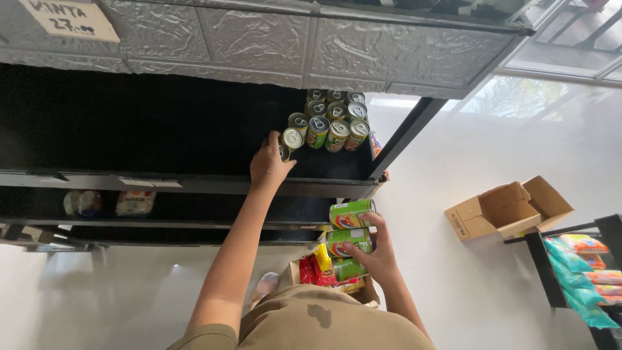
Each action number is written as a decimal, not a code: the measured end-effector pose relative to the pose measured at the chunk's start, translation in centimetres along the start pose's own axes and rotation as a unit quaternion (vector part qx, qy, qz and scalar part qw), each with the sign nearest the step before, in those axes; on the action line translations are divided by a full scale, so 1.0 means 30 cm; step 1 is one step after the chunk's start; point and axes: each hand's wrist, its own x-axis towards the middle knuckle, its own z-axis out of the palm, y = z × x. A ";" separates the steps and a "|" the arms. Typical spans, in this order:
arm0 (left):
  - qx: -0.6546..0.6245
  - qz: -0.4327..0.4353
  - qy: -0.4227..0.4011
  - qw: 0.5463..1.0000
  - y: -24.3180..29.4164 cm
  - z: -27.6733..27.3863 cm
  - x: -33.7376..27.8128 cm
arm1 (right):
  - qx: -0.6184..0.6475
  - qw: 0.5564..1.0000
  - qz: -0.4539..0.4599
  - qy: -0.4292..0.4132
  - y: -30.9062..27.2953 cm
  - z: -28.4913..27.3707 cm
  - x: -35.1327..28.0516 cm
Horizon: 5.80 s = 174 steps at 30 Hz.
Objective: The person is taking canned goods from a cardboard box and arranging them neatly on a grocery shelf.
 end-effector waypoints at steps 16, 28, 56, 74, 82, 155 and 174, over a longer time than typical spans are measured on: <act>0.045 0.014 0.103 0.994 0.051 0.054 0.021 | -0.020 1.000 0.001 0.008 -0.020 0.006 0.013; -0.117 0.049 0.170 0.977 0.103 -0.051 -0.012 | -0.066 0.996 -0.056 0.009 -0.030 0.008 0.011; -0.265 0.030 0.055 0.962 0.031 0.178 0.185 | -0.259 0.954 -0.147 -0.026 -0.206 0.045 0.137; -0.191 0.118 -0.092 0.970 0.054 -0.027 0.001 | -0.621 0.644 -0.364 -0.258 -0.073 0.080 0.727; -0.123 0.036 -0.140 0.982 0.061 0.011 0.008 | -0.589 0.717 -0.364 -0.080 -0.087 0.086 0.605; -0.013 -0.074 -0.280 0.957 -0.496 0.047 -1.186 | -0.246 0.931 -0.087 -0.256 0.535 0.461 -0.307; -0.129 -0.324 -0.080 0.934 -1.700 -0.872 -1.570 | -0.044 0.831 0.016 -0.554 0.078 2.108 -0.255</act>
